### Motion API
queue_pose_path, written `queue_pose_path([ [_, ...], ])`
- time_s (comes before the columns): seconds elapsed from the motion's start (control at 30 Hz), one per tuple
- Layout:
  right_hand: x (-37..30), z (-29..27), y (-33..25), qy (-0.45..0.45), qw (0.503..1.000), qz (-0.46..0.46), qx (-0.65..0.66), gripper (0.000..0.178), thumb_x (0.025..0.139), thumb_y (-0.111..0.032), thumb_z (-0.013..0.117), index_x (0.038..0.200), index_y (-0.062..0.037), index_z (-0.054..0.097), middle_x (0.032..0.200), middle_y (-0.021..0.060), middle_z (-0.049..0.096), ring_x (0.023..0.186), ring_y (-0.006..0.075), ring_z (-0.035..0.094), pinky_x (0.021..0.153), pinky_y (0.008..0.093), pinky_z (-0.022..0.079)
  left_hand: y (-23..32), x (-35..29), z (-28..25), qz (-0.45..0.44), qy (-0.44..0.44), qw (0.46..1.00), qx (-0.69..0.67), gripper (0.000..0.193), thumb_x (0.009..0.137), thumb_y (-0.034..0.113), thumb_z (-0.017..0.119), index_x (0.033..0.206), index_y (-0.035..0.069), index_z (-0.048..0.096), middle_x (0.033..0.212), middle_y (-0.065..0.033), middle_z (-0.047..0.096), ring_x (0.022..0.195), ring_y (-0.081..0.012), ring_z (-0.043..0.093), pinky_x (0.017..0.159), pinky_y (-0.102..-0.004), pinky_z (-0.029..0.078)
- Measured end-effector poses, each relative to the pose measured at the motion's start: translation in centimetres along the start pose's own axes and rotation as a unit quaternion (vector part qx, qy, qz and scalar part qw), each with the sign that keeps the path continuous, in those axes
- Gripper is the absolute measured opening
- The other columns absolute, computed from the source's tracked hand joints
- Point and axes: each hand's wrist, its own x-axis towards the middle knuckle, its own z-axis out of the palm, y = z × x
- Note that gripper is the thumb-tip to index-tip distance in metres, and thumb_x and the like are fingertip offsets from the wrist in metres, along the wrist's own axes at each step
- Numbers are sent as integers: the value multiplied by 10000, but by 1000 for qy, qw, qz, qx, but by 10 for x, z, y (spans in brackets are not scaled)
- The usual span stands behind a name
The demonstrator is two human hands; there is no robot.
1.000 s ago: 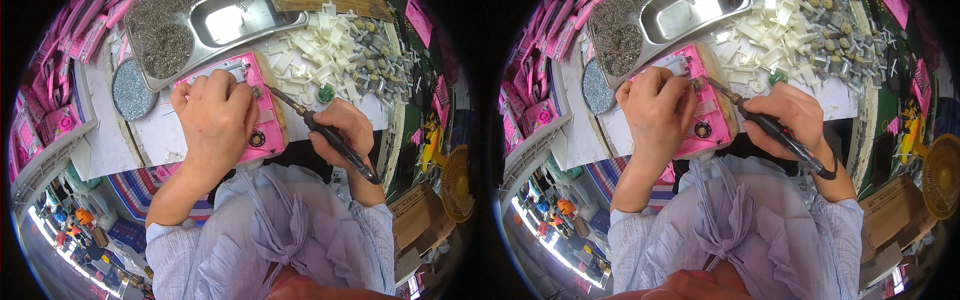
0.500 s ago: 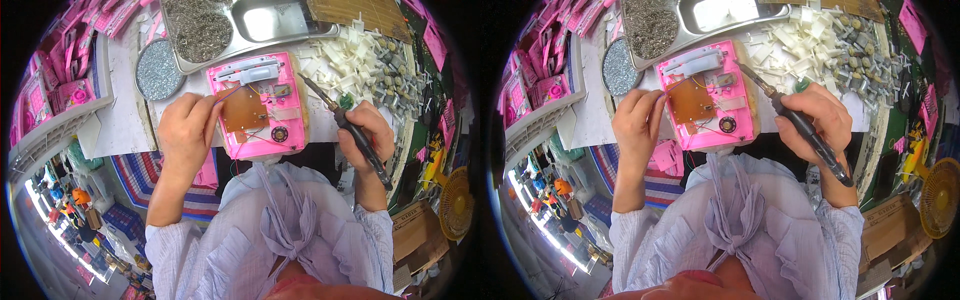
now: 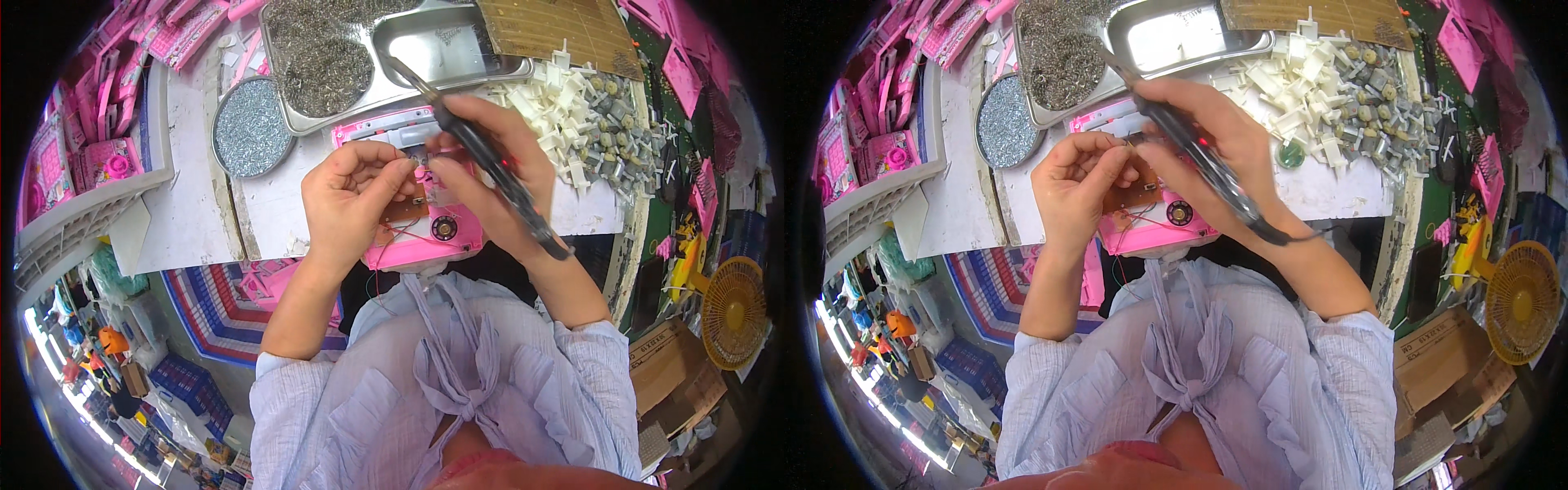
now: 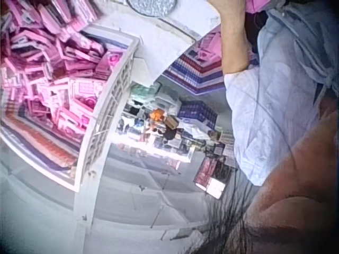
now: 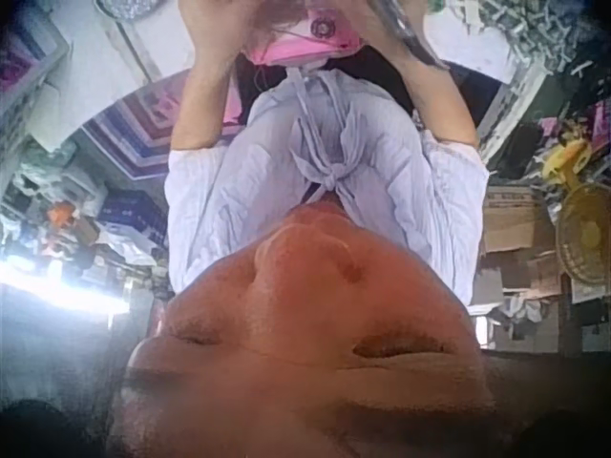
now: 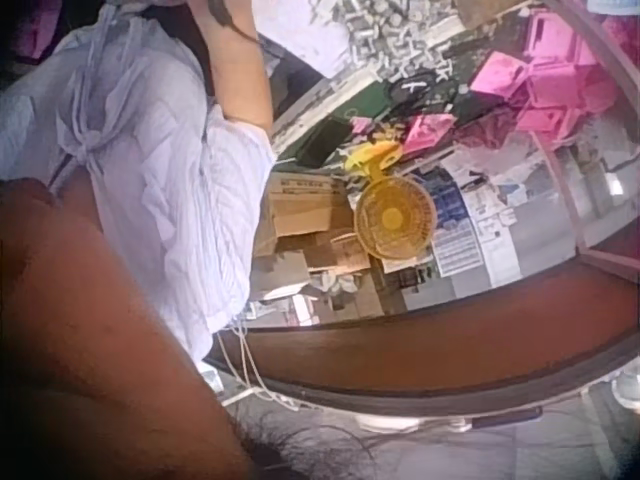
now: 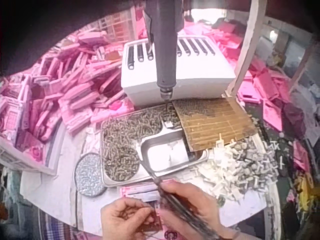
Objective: Assembling and soldering components for a pink toy piano or electronic musical device.
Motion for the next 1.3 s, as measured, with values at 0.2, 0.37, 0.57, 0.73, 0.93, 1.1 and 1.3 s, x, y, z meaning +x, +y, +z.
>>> queue_pose_path([
  [0.2,7,18,7,48,999,-16,-5,477,838,58,723,1288,-71,632,1063,91,676,894,166,687,777,291,562,3,0,-2,37,0,997,63,67,932,12,718,968,-44,708,884,-65,704,723,-91,650,652,-218,521],
  [0.37,-4,16,6,46,991,-61,-106,483,813,49,745,1263,-91,638,977,122,678,875,252,691,848,350,562,6,10,-10,124,-7,969,214,70,863,33,765,881,-16,718,887,-50,626,674,-82,579,592,-235,468],
  [0.57,-26,8,34,1,958,-174,-226,444,773,-22,759,1205,-84,677,988,113,695,902,277,694,1128,551,377,-4,15,-7,258,23,908,329,115,753,14,798,833,3,717,1004,-106,566,809,-215,577,676,-326,482],
  [0.73,-30,2,25,19,966,-147,-213,470,857,46,754,1279,-14,556,1137,120,685,1042,219,678,1115,495,421,-10,12,-7,254,47,900,352,113,730,41,809,800,17,722,935,-98,539,822,-254,546,706,-362,461],
  [0.93,-27,-9,10,103,991,30,81,501,885,-37,710,1332,-1,487,1125,87,603,1106,173,618,996,319,497,-14,7,-5,266,86,881,383,96,741,108,815,776,65,737,898,-79,503,892,-269,497,784,-385,398],
  [1.1,-27,-22,1,134,985,-17,107,419,877,-35,736,1225,12,508,977,83,648,844,90,588,749,205,460,-16,10,-3,262,88,879,388,99,739,124,811,762,78,727,917,-79,499,905,-273,485,807,-394,386],
  [1.3,-35,-33,7,20,994,-107,7,353,849,-42,771,1122,16,556,778,34,570,650,70,468,592,216,344,-20,11,-5,262,83,885,376,99,723,96,795,747,69,703,915,-83,498,891,-272,484,794,-387,390],
])
